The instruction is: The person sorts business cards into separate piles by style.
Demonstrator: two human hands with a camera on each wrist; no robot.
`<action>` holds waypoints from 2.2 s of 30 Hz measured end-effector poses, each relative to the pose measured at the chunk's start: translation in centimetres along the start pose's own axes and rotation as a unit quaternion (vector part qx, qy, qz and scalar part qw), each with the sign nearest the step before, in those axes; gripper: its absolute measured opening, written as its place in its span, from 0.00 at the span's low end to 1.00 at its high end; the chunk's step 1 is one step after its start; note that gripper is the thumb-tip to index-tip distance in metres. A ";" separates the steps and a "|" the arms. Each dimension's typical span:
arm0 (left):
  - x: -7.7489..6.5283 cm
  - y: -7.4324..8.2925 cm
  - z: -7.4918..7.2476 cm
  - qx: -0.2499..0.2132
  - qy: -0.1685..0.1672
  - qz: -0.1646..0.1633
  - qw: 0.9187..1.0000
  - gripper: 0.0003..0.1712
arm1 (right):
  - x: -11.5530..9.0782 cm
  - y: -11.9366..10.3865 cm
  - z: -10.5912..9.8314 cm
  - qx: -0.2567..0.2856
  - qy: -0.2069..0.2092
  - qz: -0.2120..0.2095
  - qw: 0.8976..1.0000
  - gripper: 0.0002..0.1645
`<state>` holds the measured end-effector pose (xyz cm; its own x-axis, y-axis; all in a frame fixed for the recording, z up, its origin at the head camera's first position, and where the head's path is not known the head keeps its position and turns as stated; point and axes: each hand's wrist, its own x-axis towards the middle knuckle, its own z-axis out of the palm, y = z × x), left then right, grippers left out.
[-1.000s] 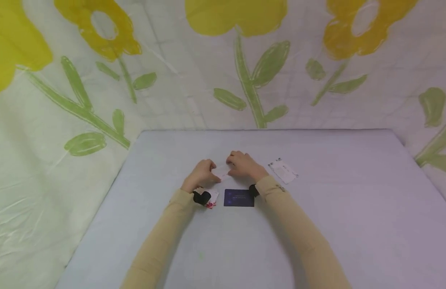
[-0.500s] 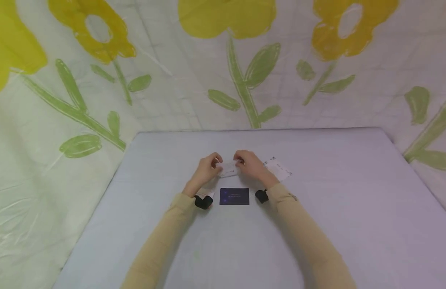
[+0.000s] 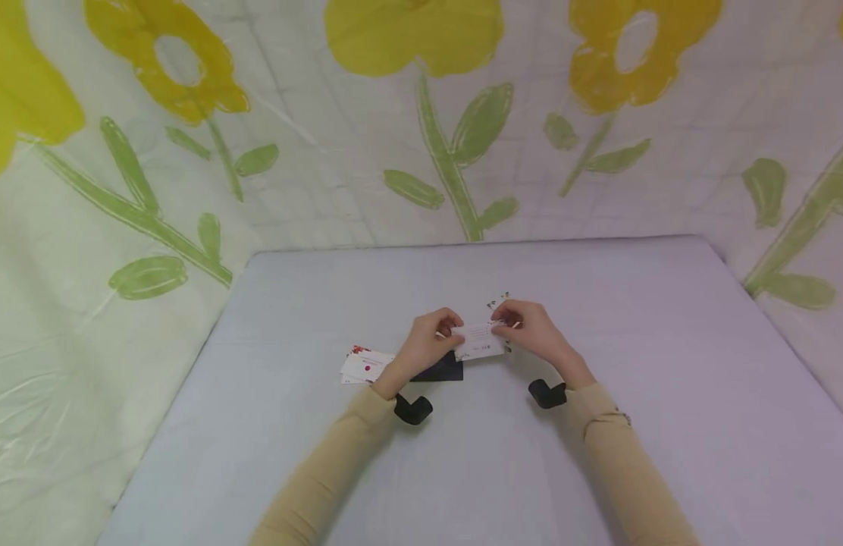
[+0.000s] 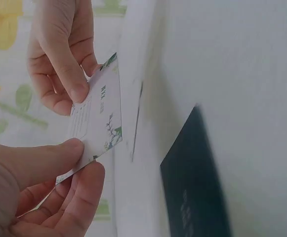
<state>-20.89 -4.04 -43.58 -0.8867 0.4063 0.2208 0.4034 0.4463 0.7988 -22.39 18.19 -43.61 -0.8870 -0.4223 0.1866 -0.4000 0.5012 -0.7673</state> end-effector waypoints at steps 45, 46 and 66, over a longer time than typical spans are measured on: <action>1.8 1.3 5.1 0.294 -0.126 -0.041 0.947 0.05 | -3.6 0.0 0.5 -0.275 -0.021 0.084 0.957 0.07; 1.9 2.2 4.5 0.290 -0.143 -0.056 0.945 0.05 | -3.6 0.0 0.5 -0.271 -0.023 0.086 0.958 0.07; 8.8 -0.7 4.2 0.210 -0.115 0.023 0.971 0.17 | 0.5 2.0 -1.2 -0.250 0.011 0.178 0.952 0.28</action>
<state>-28.00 2.55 -44.48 -0.8113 0.5791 0.0805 0.5404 0.6901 0.4814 -23.87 19.90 -44.36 -0.9894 -0.1447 -0.0139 -0.1272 0.9083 -0.3984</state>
